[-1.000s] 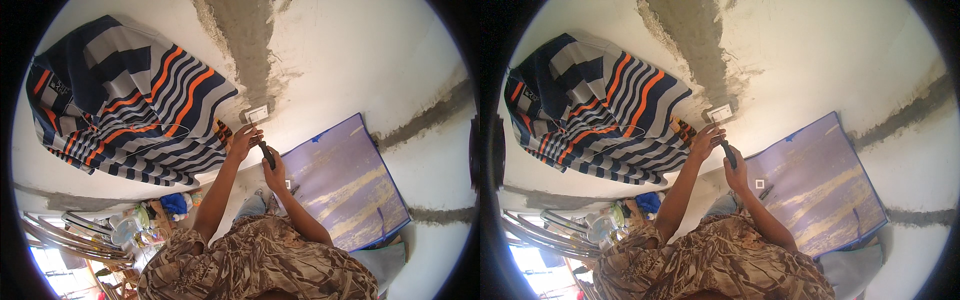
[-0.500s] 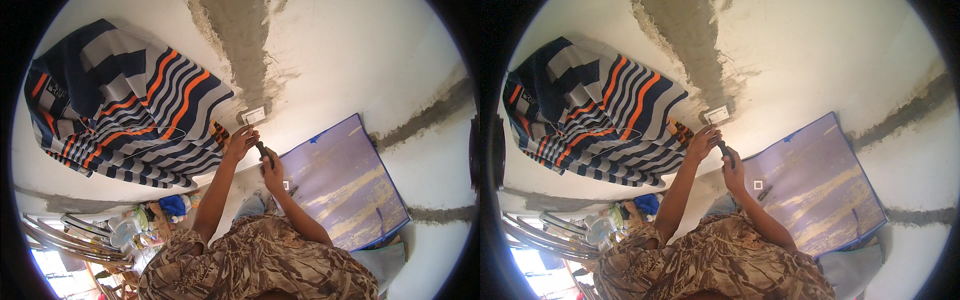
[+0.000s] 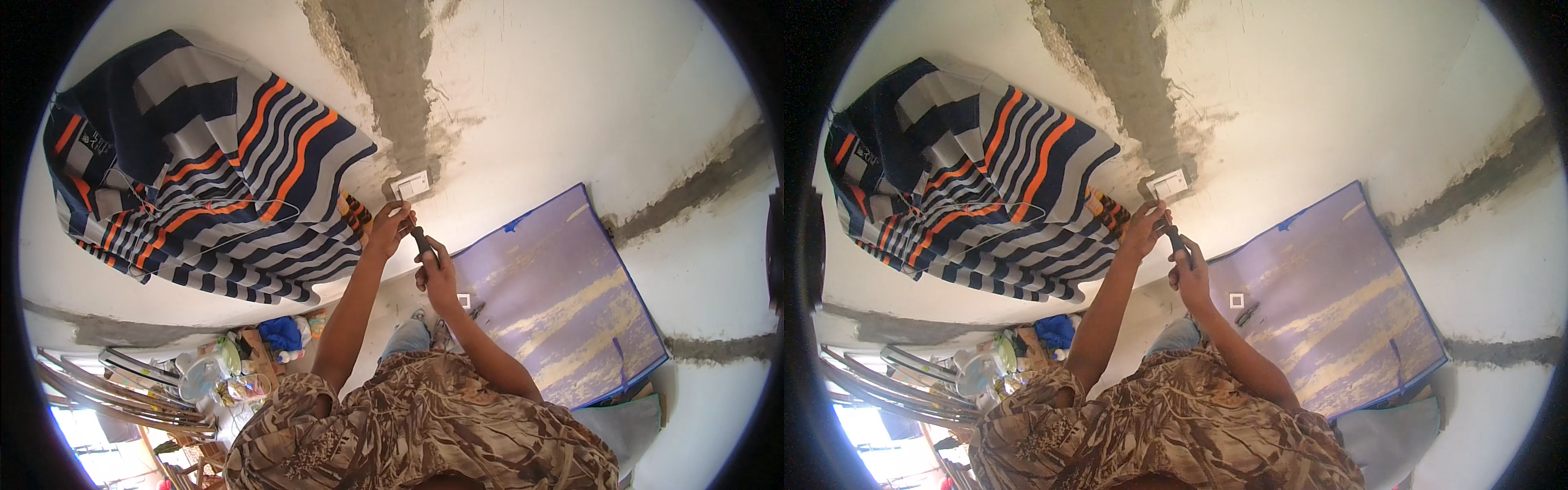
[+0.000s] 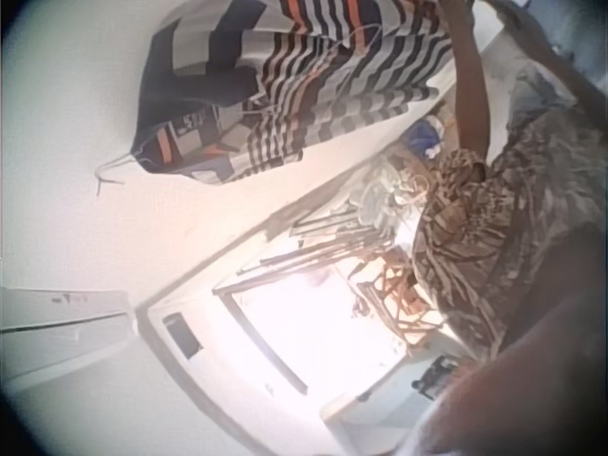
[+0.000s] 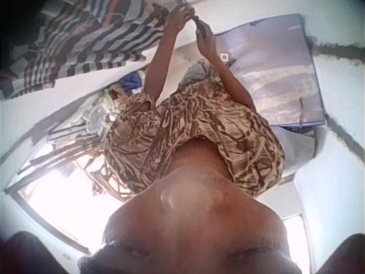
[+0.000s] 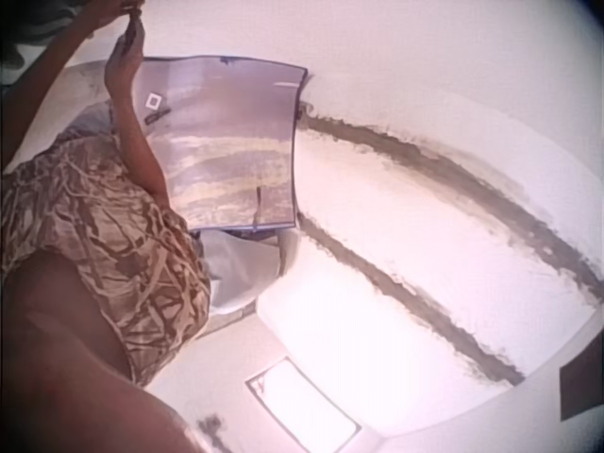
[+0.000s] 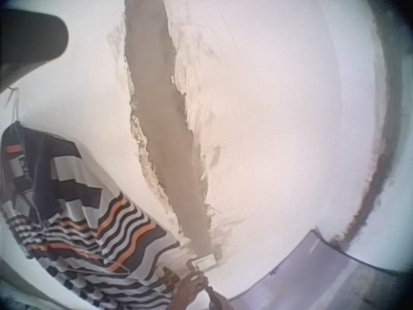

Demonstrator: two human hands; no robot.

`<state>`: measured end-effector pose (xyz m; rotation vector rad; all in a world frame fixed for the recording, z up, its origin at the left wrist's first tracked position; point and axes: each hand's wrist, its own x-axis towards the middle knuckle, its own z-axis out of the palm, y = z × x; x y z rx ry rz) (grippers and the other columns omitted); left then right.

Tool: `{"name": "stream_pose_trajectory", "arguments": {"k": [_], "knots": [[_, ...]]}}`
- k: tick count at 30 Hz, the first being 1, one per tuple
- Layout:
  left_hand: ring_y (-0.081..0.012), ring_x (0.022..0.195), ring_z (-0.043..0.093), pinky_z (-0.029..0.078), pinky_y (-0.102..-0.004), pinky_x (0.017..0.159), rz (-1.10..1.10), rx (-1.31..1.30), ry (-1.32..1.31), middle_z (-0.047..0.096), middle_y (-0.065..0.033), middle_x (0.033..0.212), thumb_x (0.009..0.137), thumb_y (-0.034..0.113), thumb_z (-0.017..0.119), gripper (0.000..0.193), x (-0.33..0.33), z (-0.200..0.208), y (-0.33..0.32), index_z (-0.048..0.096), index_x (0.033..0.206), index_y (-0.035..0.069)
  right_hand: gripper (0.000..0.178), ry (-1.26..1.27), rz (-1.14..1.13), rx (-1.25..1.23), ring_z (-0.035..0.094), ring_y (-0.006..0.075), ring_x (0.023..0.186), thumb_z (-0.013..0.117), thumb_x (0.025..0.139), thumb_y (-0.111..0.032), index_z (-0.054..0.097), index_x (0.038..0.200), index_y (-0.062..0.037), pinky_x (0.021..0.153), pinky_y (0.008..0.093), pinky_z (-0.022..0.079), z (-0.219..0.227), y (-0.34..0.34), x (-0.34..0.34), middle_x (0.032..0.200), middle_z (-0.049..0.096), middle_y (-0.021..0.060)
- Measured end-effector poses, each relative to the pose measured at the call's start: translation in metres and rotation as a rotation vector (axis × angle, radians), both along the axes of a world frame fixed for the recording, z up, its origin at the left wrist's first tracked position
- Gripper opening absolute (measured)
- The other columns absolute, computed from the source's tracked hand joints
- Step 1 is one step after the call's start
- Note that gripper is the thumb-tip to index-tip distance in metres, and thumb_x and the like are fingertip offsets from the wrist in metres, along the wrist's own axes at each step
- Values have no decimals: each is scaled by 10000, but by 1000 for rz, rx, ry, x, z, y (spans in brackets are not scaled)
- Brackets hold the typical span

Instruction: The person installs a light switch into a wall by inserting the component, securing it with a screwdriver, and placing the plastic cover plate over the assembly.

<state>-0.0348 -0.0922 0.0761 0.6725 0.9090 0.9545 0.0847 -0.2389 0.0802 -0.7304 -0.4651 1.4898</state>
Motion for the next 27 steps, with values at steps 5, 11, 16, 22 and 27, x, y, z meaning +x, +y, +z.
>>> {"name": "stream_pose_trajectory", "arguments": {"k": [5, 11, 16, 22, 27], "knots": [[-145, 736, 656, 541, -283, 695, 21, 19, 59, 666, -49, 821, 891, 190, 737, 234, 5, -2, 3, 575, 1027, 90, 459, 492, 122, -84, 584, 144, 701, 486, 1027, -219, 377, 1448, -72, 575, 254, 485, -8, 3, 8, 981, 573, 95], [-136, 702, 634, 519, -274, 669, 35, 14, 69, 652, -38, 798, 873, 195, 758, 247, 2, -2, -1, 563, 988, 97, 472, -549, 0, -50, 572, 126, 720, 499, 1019, -216, 374, 1453, -79, 577, 250, 483, 16, -4, -5, 984, 586, 96], [-121, 644, 603, 503, -262, 630, 48, 70, 127, 634, -35, 754, 856, 187, 777, 260, 9, 7, 1, 550, 947, 100, 486, 681, 148, 28, 578, 137, 746, 515, 1008, -184, 365, 1455, -66, 582, 261, 490, -20, 11, 5, 999, 596, 109], [-118, 619, 591, 488, -244, 580, 112, 97, 128, 628, -47, 728, 851, 175, 781, 268, 7, 6, -1, 554, 943, 65, 421, -598, -106, -16, 610, 167, 770, 516, 991, -106, 423, 1394, -26, 669, 275, 523, 24, 4, -13, 971, 613, 123], [-125, 679, 598, 502, -258, 630, 177, 220, 244, 620, -43, 785, 911, 305, 711, 330, 16, 2, -13, 588, 1019, 18, 482, -1190, -336, 395, 626, 389, 940, 572, 914, -68, 448, 1378, -21, 837, 428, 502, 6, 17, -7, 1092, 620, 250]]}}
